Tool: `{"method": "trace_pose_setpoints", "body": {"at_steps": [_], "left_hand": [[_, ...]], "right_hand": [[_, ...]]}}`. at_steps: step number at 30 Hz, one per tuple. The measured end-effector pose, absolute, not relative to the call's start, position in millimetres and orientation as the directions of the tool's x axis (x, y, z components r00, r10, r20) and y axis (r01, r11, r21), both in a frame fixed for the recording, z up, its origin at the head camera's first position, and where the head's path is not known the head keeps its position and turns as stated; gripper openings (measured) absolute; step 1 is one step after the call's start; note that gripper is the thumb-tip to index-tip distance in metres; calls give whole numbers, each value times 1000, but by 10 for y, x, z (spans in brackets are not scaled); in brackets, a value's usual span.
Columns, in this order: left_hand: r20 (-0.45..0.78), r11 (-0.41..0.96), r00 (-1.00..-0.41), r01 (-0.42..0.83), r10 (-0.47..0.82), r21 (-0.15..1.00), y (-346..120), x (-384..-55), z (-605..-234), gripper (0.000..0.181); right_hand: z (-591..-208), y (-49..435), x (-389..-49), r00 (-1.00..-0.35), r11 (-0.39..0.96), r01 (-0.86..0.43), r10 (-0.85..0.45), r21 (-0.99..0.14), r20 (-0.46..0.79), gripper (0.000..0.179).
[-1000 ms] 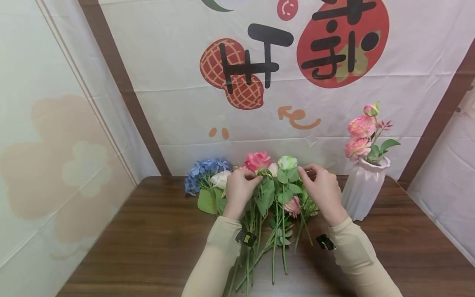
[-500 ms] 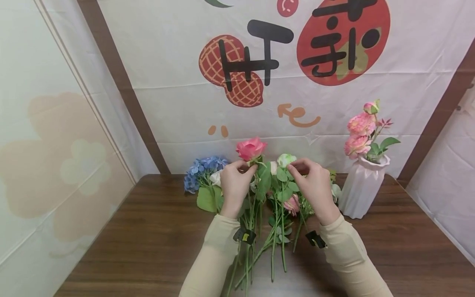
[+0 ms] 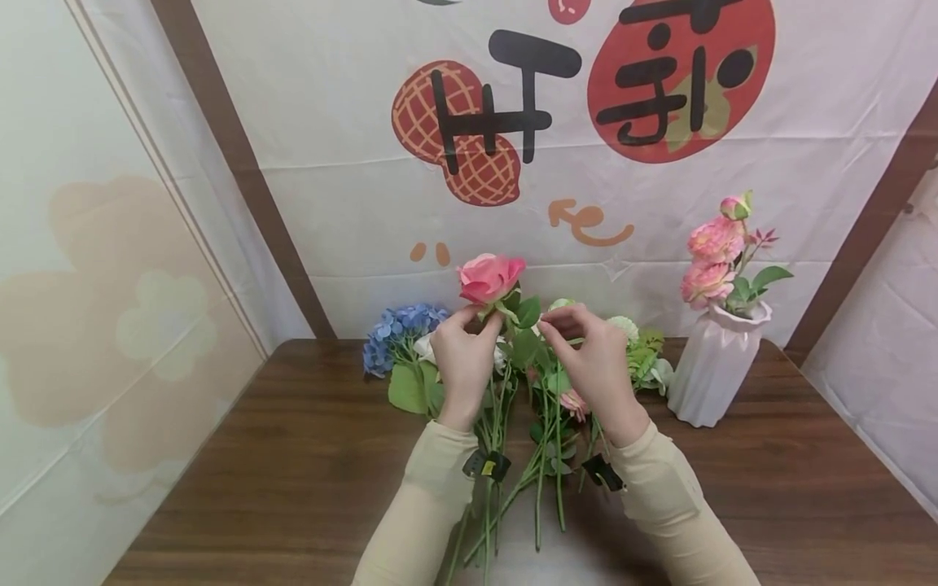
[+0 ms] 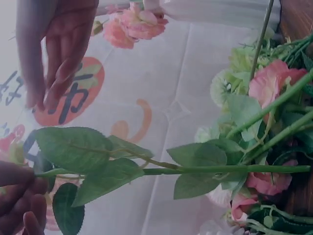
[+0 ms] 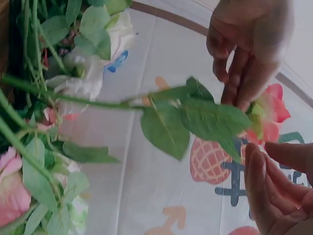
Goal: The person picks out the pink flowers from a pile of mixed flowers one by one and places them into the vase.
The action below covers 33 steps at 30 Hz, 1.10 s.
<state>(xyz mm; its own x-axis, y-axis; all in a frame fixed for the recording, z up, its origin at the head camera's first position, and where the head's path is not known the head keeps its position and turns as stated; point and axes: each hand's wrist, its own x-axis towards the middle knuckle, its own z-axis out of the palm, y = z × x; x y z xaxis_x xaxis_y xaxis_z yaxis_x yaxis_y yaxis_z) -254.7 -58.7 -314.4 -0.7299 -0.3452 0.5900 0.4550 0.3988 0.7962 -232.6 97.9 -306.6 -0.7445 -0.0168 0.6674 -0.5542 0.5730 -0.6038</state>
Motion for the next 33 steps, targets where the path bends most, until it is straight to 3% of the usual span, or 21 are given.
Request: {"method": "trace_pose_setpoints", "body": {"at_steps": [7, 17, 33], "left_hand": [[616, 358, -688, 504, -384, 786, -551, -2525, -3117, 9], [574, 241, -731, 521, -370, 819, -469, -2458, -3101, 9], [608, 97, -707, 620, -360, 778, -398, -2273, -3002, 12]], "right_hand": [[-3058, 876, -2305, -710, 546, -607, -44, -578, 703, 16], [-3109, 855, -2349, -672, 558, -627, -36, -543, 740, 14], [-3079, 844, -2272, -511, 527, -720, 35, -450, 859, 12]]}}
